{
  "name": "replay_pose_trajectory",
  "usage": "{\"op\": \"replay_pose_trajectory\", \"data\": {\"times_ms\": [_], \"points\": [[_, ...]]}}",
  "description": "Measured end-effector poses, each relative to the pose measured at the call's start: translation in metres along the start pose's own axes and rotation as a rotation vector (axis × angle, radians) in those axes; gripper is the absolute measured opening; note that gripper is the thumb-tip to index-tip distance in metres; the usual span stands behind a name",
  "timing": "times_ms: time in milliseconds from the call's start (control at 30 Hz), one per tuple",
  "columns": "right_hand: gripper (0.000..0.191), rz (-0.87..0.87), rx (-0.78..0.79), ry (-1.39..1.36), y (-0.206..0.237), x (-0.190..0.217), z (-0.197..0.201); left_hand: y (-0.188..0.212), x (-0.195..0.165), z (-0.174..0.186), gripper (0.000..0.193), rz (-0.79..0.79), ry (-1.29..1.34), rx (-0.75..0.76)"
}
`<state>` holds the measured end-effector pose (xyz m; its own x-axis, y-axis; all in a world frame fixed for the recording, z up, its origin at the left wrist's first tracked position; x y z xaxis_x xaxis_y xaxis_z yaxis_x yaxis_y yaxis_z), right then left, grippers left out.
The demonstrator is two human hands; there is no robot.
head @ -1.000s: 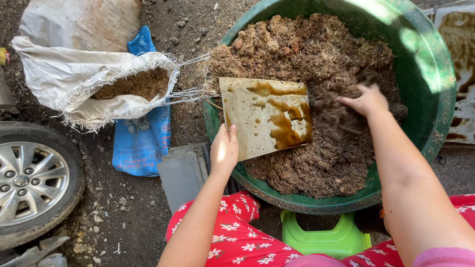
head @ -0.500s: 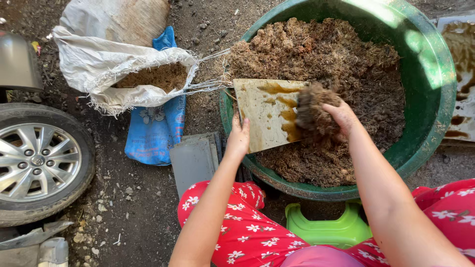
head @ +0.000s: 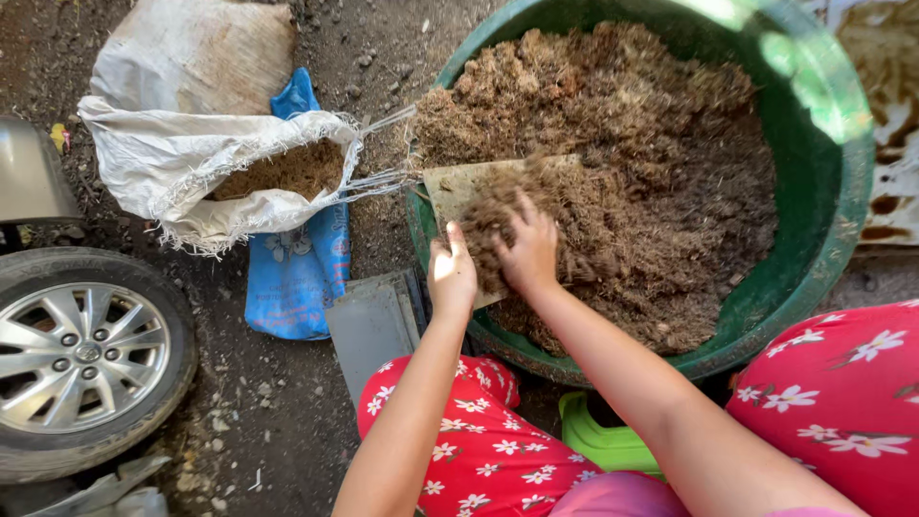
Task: The person scoops fibrous organic material from a green basin and presses it into rectangular trays using both hands. The filled trays are stacked nearby on the ground.
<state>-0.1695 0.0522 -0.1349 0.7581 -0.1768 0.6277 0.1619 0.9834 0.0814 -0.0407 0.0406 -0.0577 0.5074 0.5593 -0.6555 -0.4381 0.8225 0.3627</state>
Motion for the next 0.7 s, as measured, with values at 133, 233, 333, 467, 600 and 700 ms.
{"op": "replay_pose_trajectory", "data": {"times_ms": [133,233,333,467,600,700], "points": [[0.063,-0.294,0.095,-0.006,-0.025,-0.063,-0.024,-0.002,-0.004,0.001,0.083,-0.029,-0.078,0.021],[0.059,-0.376,0.140,0.213,-0.035,-0.118,-0.025,0.000,-0.007,0.008,0.073,-0.082,-0.168,0.033],[0.064,-0.309,0.098,0.479,-0.050,-0.157,-0.021,0.001,-0.012,0.016,0.060,-0.161,-0.167,0.067],[0.060,-0.344,0.135,0.524,-0.069,-0.178,-0.017,-0.003,-0.007,0.015,0.056,-0.069,-0.224,0.127],[0.048,-0.420,0.082,0.297,-0.073,-0.168,-0.010,-0.005,-0.010,0.000,0.064,-0.364,0.050,0.104],[0.045,-0.592,-0.018,-0.116,-0.066,-0.136,-0.001,-0.006,-0.007,-0.009,0.077,-0.362,-0.022,0.175]]}}
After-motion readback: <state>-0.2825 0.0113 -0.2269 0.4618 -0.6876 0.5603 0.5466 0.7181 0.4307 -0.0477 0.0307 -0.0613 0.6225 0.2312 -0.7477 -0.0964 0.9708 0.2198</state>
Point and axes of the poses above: each hand's wrist, its own y-axis away from the middle knuckle, its own z-axis out of the back of the hand, x = y × z, the point moved 3 cm from there along -y, towards the middle knuckle, and after that the axes turned 14 degrees about y, right-handed, at the moved point
